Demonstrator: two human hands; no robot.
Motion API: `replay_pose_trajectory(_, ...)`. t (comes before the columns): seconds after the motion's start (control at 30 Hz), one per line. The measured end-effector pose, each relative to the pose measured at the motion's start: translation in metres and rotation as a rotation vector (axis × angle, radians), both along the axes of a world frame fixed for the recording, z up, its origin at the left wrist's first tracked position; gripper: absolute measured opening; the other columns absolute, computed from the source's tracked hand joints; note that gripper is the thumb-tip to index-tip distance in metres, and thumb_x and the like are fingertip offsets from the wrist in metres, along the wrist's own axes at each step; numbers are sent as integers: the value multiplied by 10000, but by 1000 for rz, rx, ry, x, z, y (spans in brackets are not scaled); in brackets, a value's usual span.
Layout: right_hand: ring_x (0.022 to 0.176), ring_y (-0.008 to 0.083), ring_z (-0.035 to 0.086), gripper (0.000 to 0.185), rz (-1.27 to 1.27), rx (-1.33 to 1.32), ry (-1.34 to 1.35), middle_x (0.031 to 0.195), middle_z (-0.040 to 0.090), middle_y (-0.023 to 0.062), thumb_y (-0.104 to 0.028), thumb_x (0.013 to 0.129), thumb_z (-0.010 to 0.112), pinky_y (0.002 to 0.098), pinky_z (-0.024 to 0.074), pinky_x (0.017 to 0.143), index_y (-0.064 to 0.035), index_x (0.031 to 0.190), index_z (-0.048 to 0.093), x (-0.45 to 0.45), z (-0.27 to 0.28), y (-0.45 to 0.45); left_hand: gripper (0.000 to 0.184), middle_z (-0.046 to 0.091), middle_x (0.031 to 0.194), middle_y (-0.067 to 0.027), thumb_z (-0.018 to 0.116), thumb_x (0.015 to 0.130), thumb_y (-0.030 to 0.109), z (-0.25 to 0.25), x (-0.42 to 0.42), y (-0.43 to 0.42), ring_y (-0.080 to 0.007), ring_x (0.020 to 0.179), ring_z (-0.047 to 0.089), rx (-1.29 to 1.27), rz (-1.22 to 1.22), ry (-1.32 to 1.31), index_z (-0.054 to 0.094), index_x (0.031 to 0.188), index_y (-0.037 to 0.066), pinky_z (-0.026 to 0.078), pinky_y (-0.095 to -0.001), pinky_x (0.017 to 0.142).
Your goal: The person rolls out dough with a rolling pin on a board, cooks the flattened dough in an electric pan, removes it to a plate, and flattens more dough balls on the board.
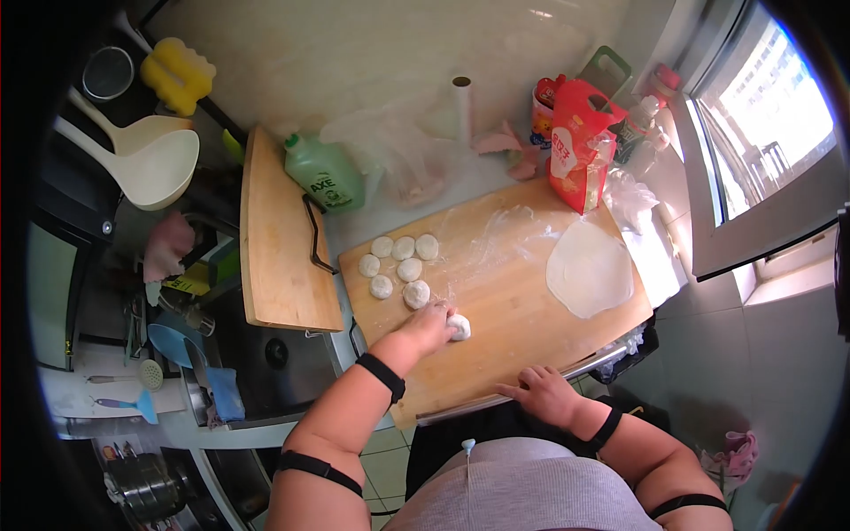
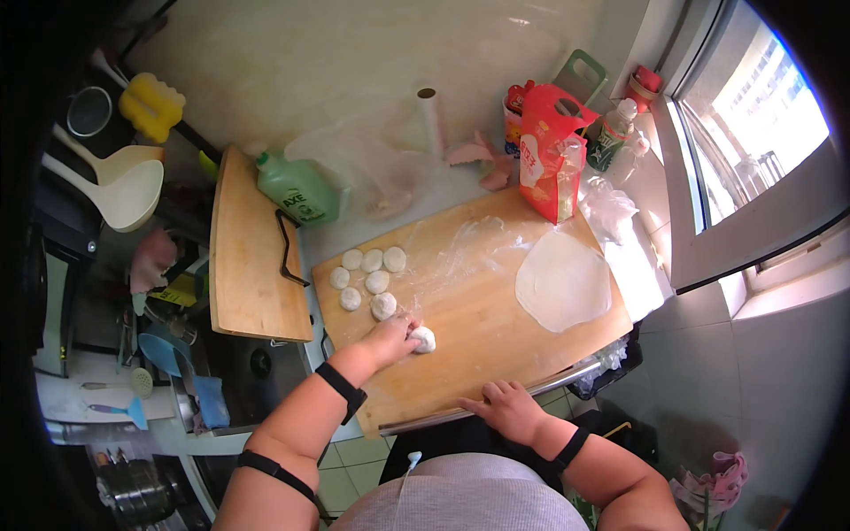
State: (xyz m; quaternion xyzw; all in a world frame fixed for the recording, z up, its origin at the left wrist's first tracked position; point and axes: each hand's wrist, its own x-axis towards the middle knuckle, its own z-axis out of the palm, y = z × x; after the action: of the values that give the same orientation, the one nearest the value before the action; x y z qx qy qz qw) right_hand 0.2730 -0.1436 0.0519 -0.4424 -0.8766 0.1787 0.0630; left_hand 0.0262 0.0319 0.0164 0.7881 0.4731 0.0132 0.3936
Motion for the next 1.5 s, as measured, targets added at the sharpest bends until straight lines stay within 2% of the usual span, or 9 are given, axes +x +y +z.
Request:
replay_pose_trajectory(0.17,848,230,550,480,12,-32,9,885,492,67,-151,822,530,356,456,757,-250,1290,568,13,4,-3,591,430,1342,-207,679,800,212,5,25,-15,-369,1238,430,336,76,-103,456,1307,5,354,-439,1050)
replay_pose_trajectory(0.23,847,234,550,473,14,-37,13,887,492,68,-148,825,527,358,456,760,-246,1286,569,16,8,-1,722,276,1474,-200,643,837,365,-1,45,-14,-374,1368,265,596,-3,-20,353,1407,29,220,-505,1122)
replay_pose_trajectory(0.43,849,246,553,455,-34,-58,70,897,495,73,-138,833,525,365,459,753,-237,1274,572,22,15,2,863,180,1545,-163,545,843,581,1,66,-12,-310,1450,97,477,-163,245,282,1469,49,130,-537,1144)
replay_pose_trajectory(0.97,818,225,549,447,-166,-62,83,871,493,60,-131,804,568,345,453,715,-235,1237,602,59,18,11,866,209,1532,-133,638,789,502,2,78,-3,-317,1429,146,426,-232,257,281,1444,61,113,-556,1139)
replay_pose_trajectory(1.07,819,228,553,446,-168,-12,96,870,496,63,-117,790,577,342,456,694,-226,1221,614,53,23,-1,745,330,1472,-148,635,821,448,-17,75,4,-313,1380,265,558,-197,164,377,1384,36,166,-496,1143)
replay_pose_trajectory(1.17,802,228,557,440,-209,-12,121,855,498,64,-102,772,590,340,456,670,-210,1196,633,52,29,-16,608,435,1410,-147,603,852,489,-29,50,20,-285,1300,398,258,-27,-150,541,1279,60,311,-426,1083)
replay_pose_trajectory(1.23,791,227,557,438,-225,-40,121,845,500,64,-95,761,598,340,455,658,-202,1184,642,51,28,-23,484,544,1269,-141,693,815,426,7,32,24,-278,1165,516,-237,449,-327,625,1119,57,423,-373,978)
replay_pose_trajectory(1.37,777,229,558,449,-235,8,159,824,506,62,-78,748,607,346,453,657,-193,1181,648,45,22,-26,448,585,986,-144,814,706,242,1,10,-11,-255,912,603,187,145,77,597,1031,23,498,-364,790)
replay_pose_trajectory(1.5,781,237,558,452,-217,18,190,822,507,67,-53,757,599,352,456,651,-194,1184,647,38,23,-21,388,569,1029,-148,815,697,224,14,19,-15,-269,903,600,93,217,177,563,922,33,499,-378,783)
